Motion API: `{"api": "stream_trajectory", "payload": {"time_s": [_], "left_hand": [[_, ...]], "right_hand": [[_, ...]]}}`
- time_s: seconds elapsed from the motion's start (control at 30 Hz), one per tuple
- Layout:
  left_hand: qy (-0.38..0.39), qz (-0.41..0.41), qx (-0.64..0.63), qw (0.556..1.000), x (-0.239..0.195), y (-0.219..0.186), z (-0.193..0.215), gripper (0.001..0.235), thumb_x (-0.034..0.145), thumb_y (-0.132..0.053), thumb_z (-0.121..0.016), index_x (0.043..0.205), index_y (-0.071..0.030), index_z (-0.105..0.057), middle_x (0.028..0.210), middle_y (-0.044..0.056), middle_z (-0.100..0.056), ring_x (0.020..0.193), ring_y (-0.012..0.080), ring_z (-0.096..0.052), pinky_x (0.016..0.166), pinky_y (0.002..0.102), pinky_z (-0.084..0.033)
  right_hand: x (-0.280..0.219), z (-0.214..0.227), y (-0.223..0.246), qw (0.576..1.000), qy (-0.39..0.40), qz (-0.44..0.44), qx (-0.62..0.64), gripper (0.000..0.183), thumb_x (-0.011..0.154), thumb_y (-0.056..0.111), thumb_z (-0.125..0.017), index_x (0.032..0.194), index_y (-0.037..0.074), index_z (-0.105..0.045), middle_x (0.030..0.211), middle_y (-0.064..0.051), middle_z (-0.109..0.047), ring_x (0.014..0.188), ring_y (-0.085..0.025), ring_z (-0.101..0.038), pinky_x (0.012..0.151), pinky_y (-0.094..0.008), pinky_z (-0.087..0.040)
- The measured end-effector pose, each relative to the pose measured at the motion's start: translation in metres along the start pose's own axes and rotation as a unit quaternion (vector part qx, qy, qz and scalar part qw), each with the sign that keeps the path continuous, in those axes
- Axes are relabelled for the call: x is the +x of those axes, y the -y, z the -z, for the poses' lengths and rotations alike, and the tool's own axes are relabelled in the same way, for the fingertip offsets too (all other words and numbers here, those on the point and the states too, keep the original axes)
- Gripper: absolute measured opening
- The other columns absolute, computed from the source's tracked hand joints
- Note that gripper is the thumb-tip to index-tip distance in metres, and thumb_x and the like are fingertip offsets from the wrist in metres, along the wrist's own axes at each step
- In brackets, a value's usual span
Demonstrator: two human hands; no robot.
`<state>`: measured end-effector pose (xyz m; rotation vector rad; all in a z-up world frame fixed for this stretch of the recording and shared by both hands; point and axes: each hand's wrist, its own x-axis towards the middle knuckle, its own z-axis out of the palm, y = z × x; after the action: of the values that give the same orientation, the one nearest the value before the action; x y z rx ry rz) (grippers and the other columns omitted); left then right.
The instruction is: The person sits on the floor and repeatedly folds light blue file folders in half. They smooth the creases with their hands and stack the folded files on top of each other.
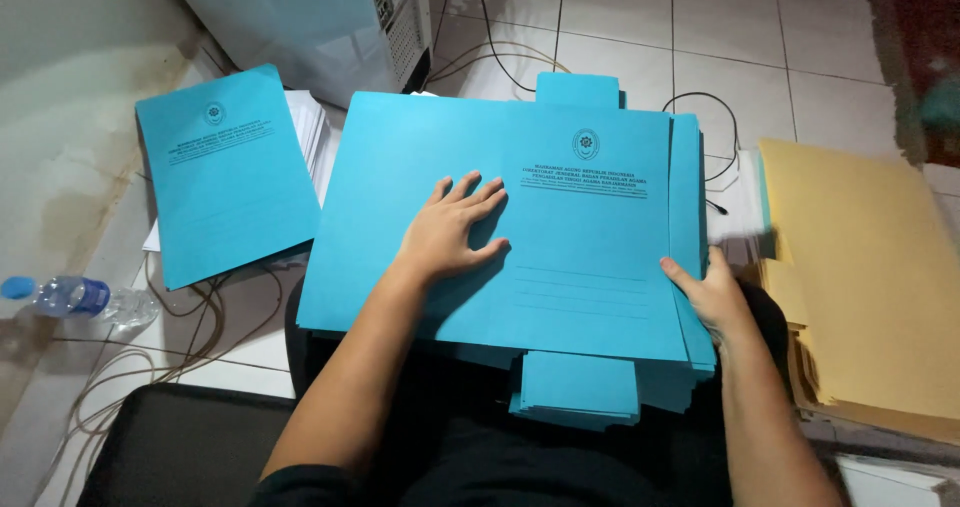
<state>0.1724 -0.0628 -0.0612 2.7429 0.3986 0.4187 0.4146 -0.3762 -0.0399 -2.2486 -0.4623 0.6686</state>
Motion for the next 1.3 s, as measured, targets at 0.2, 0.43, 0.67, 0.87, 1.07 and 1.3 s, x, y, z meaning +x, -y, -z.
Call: {"api": "stream_trajectory", "payload": {"time_s": [0.2,0.43,0.67,0.87,1.07,1.3], "left_hand": [[0.001,-0.007,0.003,1.0,-0.007,-0.004,0.005,0.072,0.087,-0.064,-0.063,0.15,-0.031,-0.054,0.154,-0.007,-0.055,0.149,0.024,-0.041,0.124,0.051,-0.023],[-0.01,0.01,-0.001,1.0,-0.012,-0.004,0.008,0.069,0.087,-0.064,-0.063,0.146,-0.03,-0.058,0.153,-0.007,-0.055,0.149,0.0249,-0.042,0.123,0.052,-0.024],[0.01,-0.001,-0.054,0.998,-0.01,-0.012,0.02,0.062,0.092,-0.05,-0.064,0.147,-0.021,-0.056,0.155,-0.002,-0.052,0.149,0.0305,-0.036,0.122,0.057,-0.022],[0.021,0.005,-0.044,0.999,-0.01,-0.016,0.023,0.061,0.093,-0.046,-0.062,0.149,-0.022,-0.054,0.156,-0.002,-0.051,0.15,0.0309,-0.035,0.123,0.056,-0.02],[0.01,-0.022,-0.017,1.0,-0.008,-0.013,0.019,0.061,0.095,-0.049,-0.065,0.148,-0.021,-0.055,0.156,-0.001,-0.051,0.15,0.0333,-0.036,0.121,0.058,-0.023],[0.01,-0.022,0.0,1.0,-0.005,-0.012,0.021,0.061,0.096,-0.051,-0.061,0.149,-0.02,-0.055,0.156,0.001,-0.05,0.149,0.034,-0.035,0.12,0.06,-0.022]], "right_hand": [[-0.001,0.003,0.007,1.0,-0.004,-0.017,-0.011,0.08,0.09,0.049,-0.079,0.144,-0.001,-0.05,0.135,-0.028,-0.06,0.13,-0.044,-0.054,0.107,-0.058,-0.044],[0.026,0.011,-0.004,0.996,0.022,-0.032,-0.075,0.079,0.091,0.056,-0.076,0.142,-0.001,-0.055,0.132,-0.029,-0.063,0.128,-0.044,-0.057,0.105,-0.058,-0.046],[0.017,0.01,0.034,0.991,0.053,-0.103,-0.065,0.077,0.086,0.048,-0.066,0.151,0.011,-0.047,0.143,-0.015,-0.059,0.127,-0.035,-0.056,0.105,-0.05,-0.044],[0.012,0.011,0.037,0.992,0.054,-0.091,-0.068,0.081,0.085,0.051,-0.064,0.153,0.011,-0.044,0.146,-0.013,-0.057,0.13,-0.034,-0.054,0.107,-0.049,-0.041],[-0.023,0.017,0.041,0.982,-0.08,-0.009,-0.173,0.084,0.089,0.048,-0.067,0.157,0.008,-0.038,0.151,-0.021,-0.045,0.135,-0.044,-0.043,0.105,-0.059,-0.039],[-0.07,-0.016,0.024,0.942,-0.044,0.053,-0.33,0.072,0.094,0.054,-0.056,0.149,0.007,-0.05,0.14,-0.018,-0.053,0.131,-0.04,-0.049,0.097,-0.056,-0.048]]}}
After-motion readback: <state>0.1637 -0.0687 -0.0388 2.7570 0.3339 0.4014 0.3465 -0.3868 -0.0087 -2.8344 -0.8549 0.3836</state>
